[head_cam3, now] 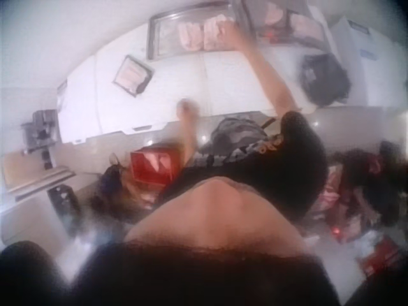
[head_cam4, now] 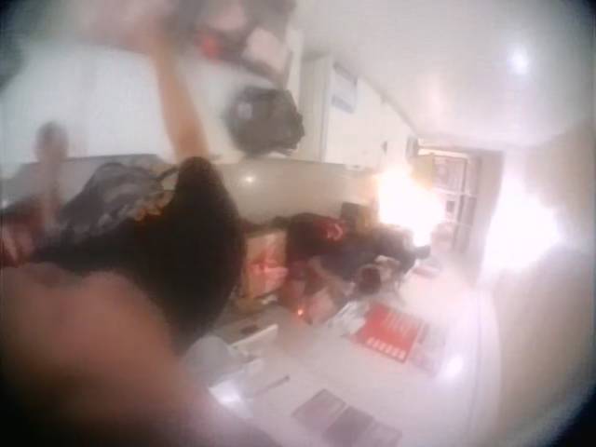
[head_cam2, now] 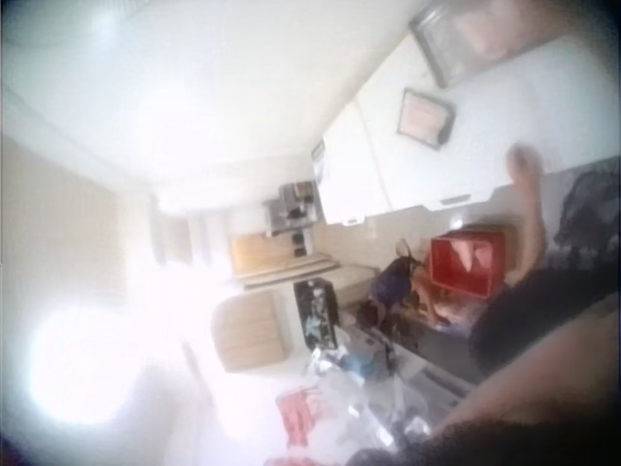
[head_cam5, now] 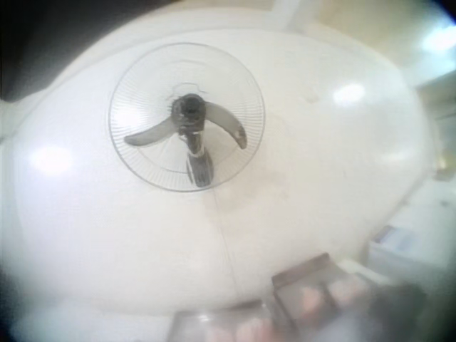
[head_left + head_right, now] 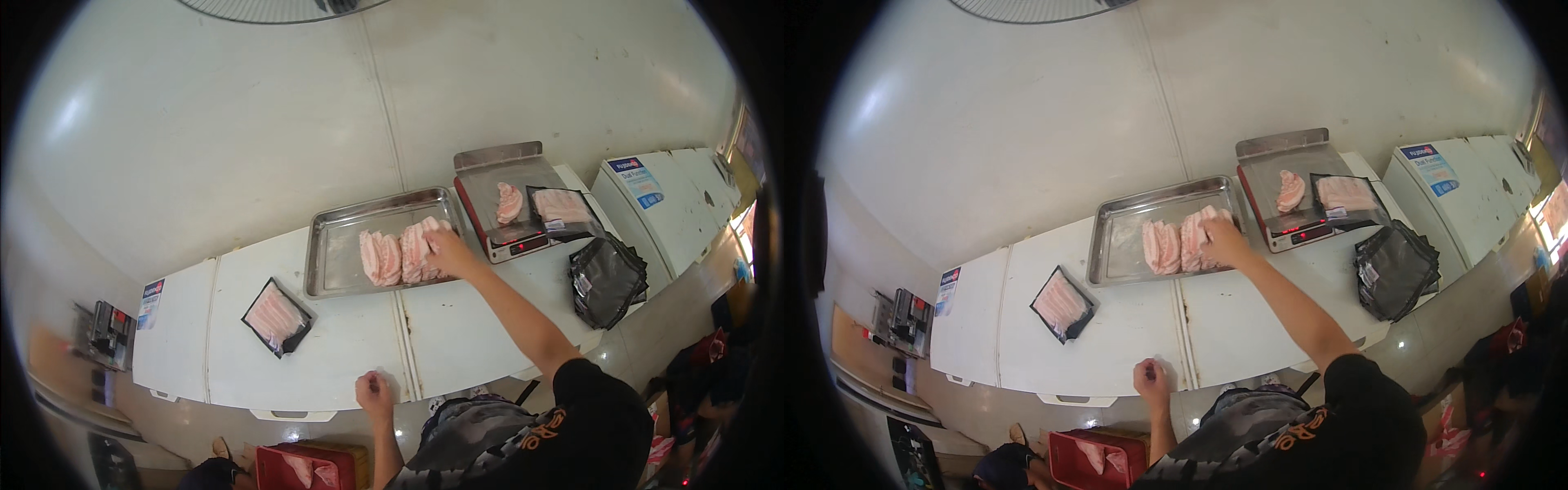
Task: The person places raw pork belly slices into black plastic vacuum-seal bags on a counter. They weigh the meat on a digital scale, arrange the slices, and seal the bags. The person repeats this process for multiple portions, stacking the sealed packages on the counter.
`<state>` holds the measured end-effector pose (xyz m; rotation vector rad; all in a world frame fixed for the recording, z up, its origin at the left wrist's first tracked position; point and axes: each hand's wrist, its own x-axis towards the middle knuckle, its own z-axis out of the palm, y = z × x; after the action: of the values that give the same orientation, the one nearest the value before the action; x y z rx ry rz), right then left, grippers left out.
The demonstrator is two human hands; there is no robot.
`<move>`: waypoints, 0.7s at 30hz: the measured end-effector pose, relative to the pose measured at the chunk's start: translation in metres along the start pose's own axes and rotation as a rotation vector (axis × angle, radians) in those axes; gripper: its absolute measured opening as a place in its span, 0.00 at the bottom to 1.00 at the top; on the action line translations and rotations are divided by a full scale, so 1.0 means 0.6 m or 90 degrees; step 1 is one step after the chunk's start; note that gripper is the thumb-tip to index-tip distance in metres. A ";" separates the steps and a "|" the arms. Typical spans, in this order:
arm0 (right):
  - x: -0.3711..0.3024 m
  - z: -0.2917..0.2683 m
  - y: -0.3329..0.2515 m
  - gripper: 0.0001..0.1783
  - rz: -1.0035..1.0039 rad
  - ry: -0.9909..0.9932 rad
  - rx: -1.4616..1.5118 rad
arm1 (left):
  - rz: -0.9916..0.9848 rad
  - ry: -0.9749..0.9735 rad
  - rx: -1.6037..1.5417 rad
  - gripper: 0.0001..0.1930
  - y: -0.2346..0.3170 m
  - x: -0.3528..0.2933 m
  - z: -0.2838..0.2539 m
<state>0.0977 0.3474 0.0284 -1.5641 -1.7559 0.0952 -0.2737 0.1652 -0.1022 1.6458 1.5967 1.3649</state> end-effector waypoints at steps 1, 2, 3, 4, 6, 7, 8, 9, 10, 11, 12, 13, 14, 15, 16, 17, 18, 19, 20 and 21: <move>0.040 0.013 0.006 0.37 0.038 -0.046 -0.067 | 0.064 0.019 0.035 0.05 -0.004 -0.001 0.002; 0.073 0.022 0.009 0.41 0.012 -0.088 -0.106 | 0.123 0.029 0.074 0.04 -0.004 0.001 0.002; 0.103 0.028 0.013 0.45 0.021 -0.154 -0.160 | 0.185 0.036 0.112 0.04 -0.003 0.002 0.002; 0.133 0.034 0.019 0.50 0.031 -0.223 -0.215 | 0.172 0.010 0.090 0.05 -0.001 0.000 0.001; 0.203 0.043 0.037 0.55 0.104 -0.448 -0.134 | 0.210 -0.003 0.079 0.05 0.002 0.001 -0.007; 0.226 0.046 0.049 0.58 0.156 -0.557 -0.098 | 0.215 -0.021 0.075 0.05 0.004 -0.001 -0.006; 0.244 0.058 0.057 0.61 0.141 -0.603 -0.137 | 0.223 -0.026 0.071 0.05 0.007 -0.002 -0.007; 0.264 0.075 0.061 0.63 0.130 -0.647 -0.181 | 0.221 -0.035 0.076 0.05 0.007 -0.002 -0.008; 0.275 0.088 0.066 0.66 0.126 -0.696 -0.228 | 0.219 -0.042 0.085 0.06 0.007 -0.002 -0.009; 0.278 0.098 0.069 0.67 0.143 -0.710 -0.213 | 0.225 -0.049 0.086 0.06 0.006 -0.001 -0.009; 0.281 0.110 0.066 0.69 0.165 -0.727 -0.206 | 0.232 -0.053 0.089 0.06 0.005 0.000 -0.009; 0.283 0.122 0.059 0.70 0.190 -0.750 -0.218 | 0.237 -0.055 0.094 0.05 0.004 0.001 -0.009; 0.282 0.138 0.045 0.67 0.197 -0.705 -0.184 | 0.242 -0.054 0.099 0.05 0.002 0.002 -0.009; 0.276 0.155 0.028 0.64 0.210 -0.666 -0.172 | 0.247 -0.055 0.102 0.05 0.001 0.002 -0.009; 0.261 0.172 0.011 0.57 0.209 -0.598 -0.189 | 0.252 -0.059 0.106 0.05 0.000 0.002 -0.007; 0.246 0.188 -0.007 0.51 0.208 -0.529 -0.204 | 0.258 -0.057 0.111 0.05 0.000 0.002 -0.006; 0.225 0.208 -0.026 0.43 0.192 -0.431 -0.245 | 0.263 -0.058 0.118 0.05 0.001 0.002 -0.005; 0.219 0.230 -0.047 0.33 0.179 -0.385 -0.325 | 0.275 -0.061 0.129 0.05 0.002 0.002 -0.005; 0.210 0.244 -0.061 0.25 0.165 -0.338 -0.398 | 0.273 -0.069 0.124 0.05 0.003 0.000 -0.005; 0.199 0.250 -0.066 0.23 0.170 -0.328 -0.439 | 0.279 -0.073 0.124 0.05 0.004 0.002 -0.006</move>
<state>-0.0154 0.5050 0.0013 -2.4429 -2.0855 0.0201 -0.2760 0.1644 -0.0983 2.2482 1.3899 1.3142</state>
